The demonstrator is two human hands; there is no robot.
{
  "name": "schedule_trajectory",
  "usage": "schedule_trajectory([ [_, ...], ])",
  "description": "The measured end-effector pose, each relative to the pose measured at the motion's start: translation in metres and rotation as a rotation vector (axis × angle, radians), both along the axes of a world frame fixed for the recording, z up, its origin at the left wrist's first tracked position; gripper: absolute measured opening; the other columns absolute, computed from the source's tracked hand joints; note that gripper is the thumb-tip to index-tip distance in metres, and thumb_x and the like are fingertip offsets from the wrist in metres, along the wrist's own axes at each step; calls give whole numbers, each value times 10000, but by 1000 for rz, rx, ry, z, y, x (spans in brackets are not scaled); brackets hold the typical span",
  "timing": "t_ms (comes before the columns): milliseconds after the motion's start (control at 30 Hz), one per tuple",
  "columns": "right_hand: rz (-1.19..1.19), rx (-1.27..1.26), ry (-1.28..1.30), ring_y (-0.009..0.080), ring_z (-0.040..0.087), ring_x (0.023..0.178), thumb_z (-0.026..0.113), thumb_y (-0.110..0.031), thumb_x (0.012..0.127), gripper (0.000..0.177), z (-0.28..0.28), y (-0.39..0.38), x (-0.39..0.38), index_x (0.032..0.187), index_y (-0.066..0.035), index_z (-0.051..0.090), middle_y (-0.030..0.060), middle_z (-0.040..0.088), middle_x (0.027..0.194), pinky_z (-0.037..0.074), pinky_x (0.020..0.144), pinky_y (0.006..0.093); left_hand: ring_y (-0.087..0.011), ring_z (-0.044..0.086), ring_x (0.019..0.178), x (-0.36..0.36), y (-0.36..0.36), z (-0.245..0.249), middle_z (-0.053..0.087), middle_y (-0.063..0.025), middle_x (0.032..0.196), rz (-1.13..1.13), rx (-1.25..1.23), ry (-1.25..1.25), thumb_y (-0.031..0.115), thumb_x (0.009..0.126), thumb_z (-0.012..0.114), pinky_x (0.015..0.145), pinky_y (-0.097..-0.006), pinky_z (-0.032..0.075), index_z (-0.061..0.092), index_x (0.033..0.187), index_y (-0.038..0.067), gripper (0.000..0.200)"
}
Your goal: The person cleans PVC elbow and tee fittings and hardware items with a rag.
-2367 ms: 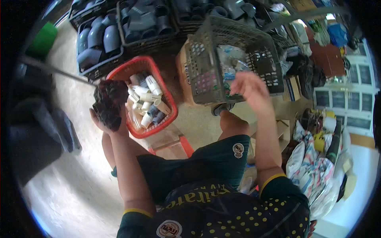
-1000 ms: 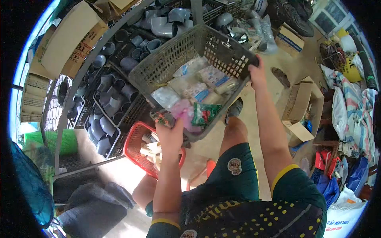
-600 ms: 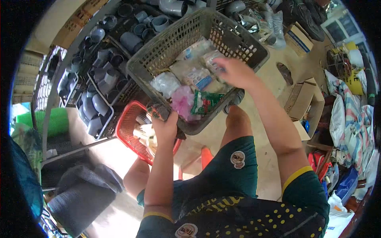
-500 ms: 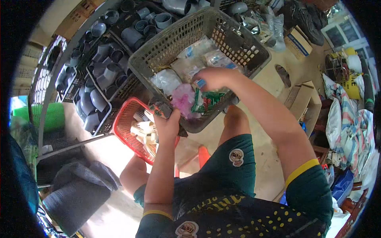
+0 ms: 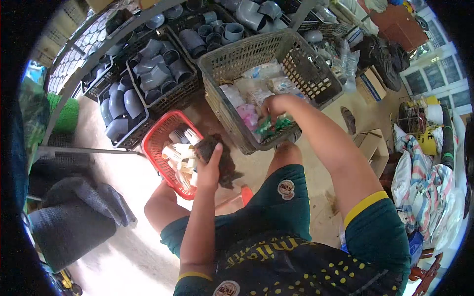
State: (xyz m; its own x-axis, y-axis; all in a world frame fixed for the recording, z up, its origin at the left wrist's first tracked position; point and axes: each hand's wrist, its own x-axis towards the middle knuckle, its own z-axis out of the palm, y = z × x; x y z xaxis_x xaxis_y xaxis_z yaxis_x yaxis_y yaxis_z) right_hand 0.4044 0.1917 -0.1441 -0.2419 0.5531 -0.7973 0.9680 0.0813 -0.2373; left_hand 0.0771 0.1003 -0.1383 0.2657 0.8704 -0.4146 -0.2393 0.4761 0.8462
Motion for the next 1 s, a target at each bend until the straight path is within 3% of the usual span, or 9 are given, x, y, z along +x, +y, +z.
schedule_trajectory([
  [33,-139,86,-49,210,650,835,863,-289,697,532,12,-6,3,1144,-80,665,115,692,999,536,690,380,-172,651,867,-11,-7,9,648,-61,1020,21,-15,4,235,942,682,780,-332,552,527,1252,30,403],
  [233,-840,556,653,159,653,826,790,-206,809,478,111,-55,4,1226,-76,597,46,672,1048,532,605,306,-182,637,964,-48,-38,45,634,-67,1069,242,15,-143,242,946,680,811,-364,561,550,1255,46,388],
  [333,-1189,630,1105,207,664,931,724,-142,860,423,141,-87,-4,1246,-35,589,89,660,1125,585,697,339,-196,639,989,-48,-46,57,642,-79,1095,226,13,-256,238,950,673,823,-368,558,543,1259,32,394],
  [500,-1276,640,1572,237,665,1036,653,-63,898,377,174,-159,-72,1258,-8,557,108,653,1152,626,821,430,-201,628,978,-15,-59,108,641,-89,1102,131,219,-301,183,913,696,898,-343,508,533,1243,2,411],
  [633,-1315,688,1557,252,668,1028,705,-59,875,390,172,-212,-130,1233,-7,561,120,652,1155,633,765,438,-170,609,992,1,-64,149,642,-85,1102,3,588,-153,97,827,784,890,-332,501,548,1205,-26,462],
  [733,-1303,694,1563,240,673,1002,727,-70,870,392,175,-240,-153,1217,5,561,108,657,1144,627,754,422,-162,625,1009,-1,-69,161,665,-85,1125,-17,635,-38,78,857,763,912,-309,494,586,1208,1,401],
  [833,-1245,747,1582,254,693,968,670,-84,918,435,163,-256,-151,1307,-2,494,134,651,1164,633,707,417,-169,646,987,-10,-79,169,682,-81,1102,53,487,-157,75,877,744,892,-315,512,596,1211,8,371],
  [933,-1164,669,1676,261,677,1023,686,-116,911,490,155,-270,-150,1336,3,474,137,648,1173,605,791,412,-132,637,906,-16,-93,176,694,-52,1003,55,334,-362,75,909,708,816,-295,507,647,1098,-9,215],
  [1000,-1095,641,1733,270,637,1117,714,-143,886,572,157,-275,-159,1372,1,448,140,631,1217,531,937,444,-145,647,903,-22,-98,179,696,-56,995,24,238,-391,85,907,709,814,-297,510,651,1089,-5,211],
])
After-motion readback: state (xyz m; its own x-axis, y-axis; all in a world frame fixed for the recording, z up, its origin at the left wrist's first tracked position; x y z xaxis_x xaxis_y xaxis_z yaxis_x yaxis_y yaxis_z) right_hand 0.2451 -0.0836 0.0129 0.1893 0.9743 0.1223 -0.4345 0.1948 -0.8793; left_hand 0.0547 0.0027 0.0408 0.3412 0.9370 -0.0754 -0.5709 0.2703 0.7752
